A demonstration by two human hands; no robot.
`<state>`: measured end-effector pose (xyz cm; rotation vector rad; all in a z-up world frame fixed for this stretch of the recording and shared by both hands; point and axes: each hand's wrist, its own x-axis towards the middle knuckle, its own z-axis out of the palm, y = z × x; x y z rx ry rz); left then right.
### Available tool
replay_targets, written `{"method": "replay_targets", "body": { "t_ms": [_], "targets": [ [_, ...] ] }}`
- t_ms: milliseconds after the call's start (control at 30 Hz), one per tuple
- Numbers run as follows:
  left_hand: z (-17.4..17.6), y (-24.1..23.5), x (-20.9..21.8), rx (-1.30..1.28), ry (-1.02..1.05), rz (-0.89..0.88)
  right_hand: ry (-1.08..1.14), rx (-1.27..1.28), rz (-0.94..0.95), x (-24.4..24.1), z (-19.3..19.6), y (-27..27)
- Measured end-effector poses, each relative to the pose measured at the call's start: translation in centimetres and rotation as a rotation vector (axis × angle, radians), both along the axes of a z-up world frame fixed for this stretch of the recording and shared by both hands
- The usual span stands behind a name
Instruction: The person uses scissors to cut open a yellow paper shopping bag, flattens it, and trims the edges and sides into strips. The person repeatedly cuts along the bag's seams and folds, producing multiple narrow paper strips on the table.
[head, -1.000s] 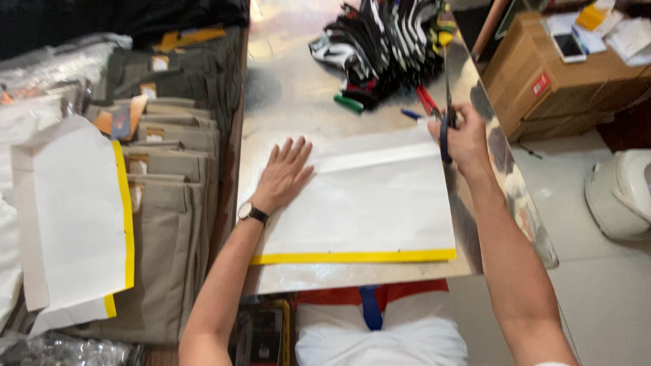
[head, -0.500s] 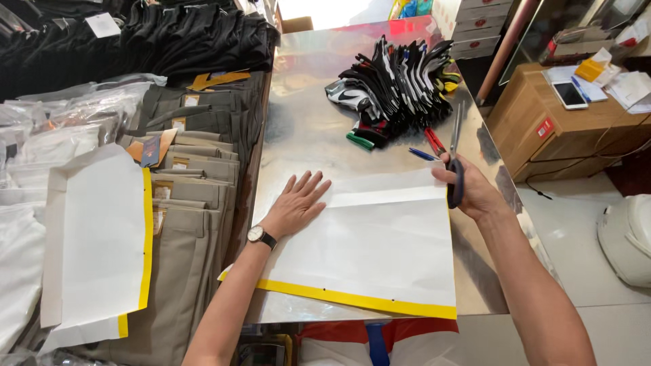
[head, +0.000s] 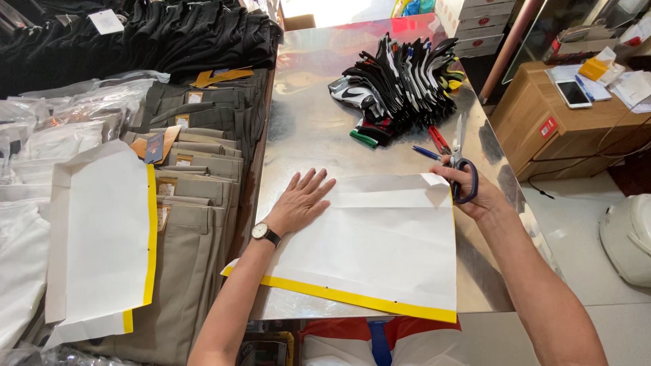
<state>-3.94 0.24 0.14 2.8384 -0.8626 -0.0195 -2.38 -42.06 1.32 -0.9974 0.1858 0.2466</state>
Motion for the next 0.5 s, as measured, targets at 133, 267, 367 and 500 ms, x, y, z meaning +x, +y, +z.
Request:
{"method": "replay_targets", "body": {
  "t_ms": [133, 267, 367, 500],
  "targets": [
    [-0.1, -0.1, 0.0, 0.008, -0.008, 0.003, 0.006, -0.161, 0.028, -1.6, 3.1, -0.1],
    [0.0, -0.1, -0.1, 0.012, 0.003, 0.013, -0.075, -0.314, 0.145, -2.9, 5.3, -0.2],
    [0.1, -0.2, 0.0, 0.002, 0.014, 0.018, -0.046, -0.381, 0.135, -2.5, 6.2, -0.4],
    [0.2, -0.1, 0.0, 0.018, 0.024, 0.026, -0.243, -0.393, -0.107, -2.8, 10.6, -5.5]
  ]
}}
